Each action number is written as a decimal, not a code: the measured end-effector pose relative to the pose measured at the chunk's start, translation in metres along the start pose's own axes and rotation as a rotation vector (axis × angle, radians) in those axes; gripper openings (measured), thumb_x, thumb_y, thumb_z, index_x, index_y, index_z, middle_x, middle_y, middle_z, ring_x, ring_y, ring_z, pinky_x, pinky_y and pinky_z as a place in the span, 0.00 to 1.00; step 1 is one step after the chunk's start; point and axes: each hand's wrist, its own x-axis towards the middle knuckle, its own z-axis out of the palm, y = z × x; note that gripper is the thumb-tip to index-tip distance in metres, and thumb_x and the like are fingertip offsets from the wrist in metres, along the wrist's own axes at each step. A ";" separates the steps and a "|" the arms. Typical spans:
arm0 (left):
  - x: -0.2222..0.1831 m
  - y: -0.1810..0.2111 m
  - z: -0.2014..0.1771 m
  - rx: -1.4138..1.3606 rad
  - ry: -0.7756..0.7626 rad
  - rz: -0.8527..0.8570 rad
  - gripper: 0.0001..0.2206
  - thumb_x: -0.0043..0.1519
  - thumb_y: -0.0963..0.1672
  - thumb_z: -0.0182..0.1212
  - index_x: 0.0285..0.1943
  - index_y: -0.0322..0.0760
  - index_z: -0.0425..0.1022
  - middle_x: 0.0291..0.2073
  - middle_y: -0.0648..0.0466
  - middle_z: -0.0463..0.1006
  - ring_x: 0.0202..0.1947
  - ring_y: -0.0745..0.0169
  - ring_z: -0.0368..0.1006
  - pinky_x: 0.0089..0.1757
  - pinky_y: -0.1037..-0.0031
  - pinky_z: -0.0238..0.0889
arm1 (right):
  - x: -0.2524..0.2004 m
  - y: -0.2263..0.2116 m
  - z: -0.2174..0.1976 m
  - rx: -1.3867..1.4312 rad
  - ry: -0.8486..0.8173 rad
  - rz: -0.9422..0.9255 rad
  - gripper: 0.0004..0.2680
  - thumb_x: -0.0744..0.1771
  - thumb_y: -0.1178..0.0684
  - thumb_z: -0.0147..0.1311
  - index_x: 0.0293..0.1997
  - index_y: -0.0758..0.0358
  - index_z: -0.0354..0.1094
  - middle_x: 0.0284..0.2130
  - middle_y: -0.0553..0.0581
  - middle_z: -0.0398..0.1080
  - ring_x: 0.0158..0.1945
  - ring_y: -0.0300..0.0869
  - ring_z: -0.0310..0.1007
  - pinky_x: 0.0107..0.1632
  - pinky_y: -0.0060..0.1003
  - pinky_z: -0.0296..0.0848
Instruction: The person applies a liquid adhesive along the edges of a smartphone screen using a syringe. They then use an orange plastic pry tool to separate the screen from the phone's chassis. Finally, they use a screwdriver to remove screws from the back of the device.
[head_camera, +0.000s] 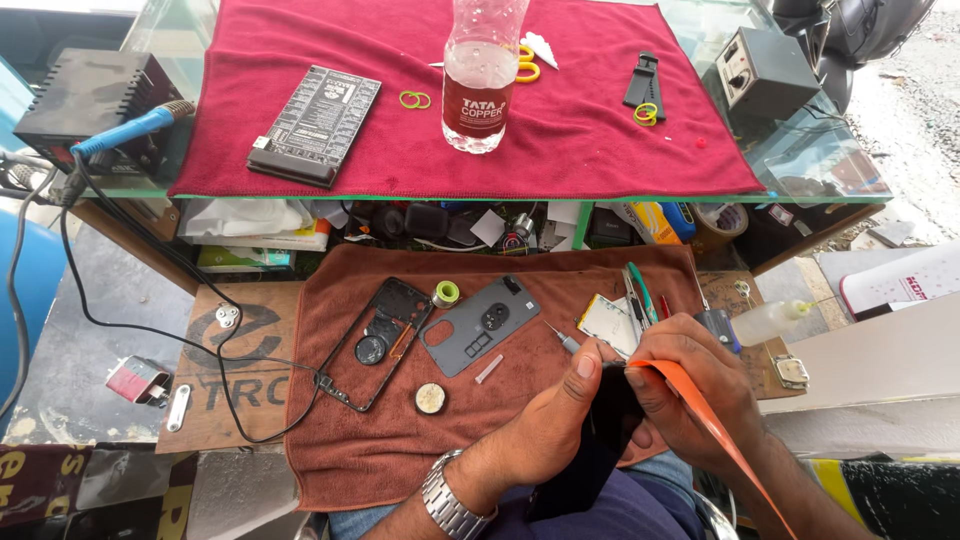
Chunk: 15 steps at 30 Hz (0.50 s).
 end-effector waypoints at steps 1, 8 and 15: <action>-0.001 -0.001 -0.001 0.017 -0.004 -0.014 0.37 0.70 0.63 0.24 0.62 0.30 0.63 0.41 0.47 0.77 0.40 0.64 0.75 0.43 0.75 0.71 | -0.001 0.000 0.001 -0.012 -0.003 -0.006 0.06 0.66 0.55 0.60 0.41 0.64 0.68 0.35 0.54 0.71 0.37 0.42 0.74 0.39 0.35 0.73; -0.003 0.004 0.003 0.114 0.041 -0.045 0.39 0.68 0.64 0.23 0.63 0.30 0.63 0.40 0.47 0.77 0.40 0.65 0.75 0.41 0.75 0.71 | 0.002 0.006 -0.001 -0.041 -0.025 -0.053 0.07 0.65 0.56 0.63 0.41 0.63 0.68 0.34 0.53 0.71 0.36 0.40 0.75 0.39 0.32 0.74; 0.000 0.004 0.003 0.064 0.046 -0.072 0.40 0.67 0.65 0.25 0.65 0.31 0.63 0.40 0.46 0.77 0.39 0.64 0.75 0.41 0.76 0.71 | 0.002 0.009 0.002 0.022 -0.034 -0.045 0.08 0.65 0.57 0.63 0.42 0.64 0.68 0.35 0.53 0.71 0.37 0.38 0.75 0.39 0.31 0.75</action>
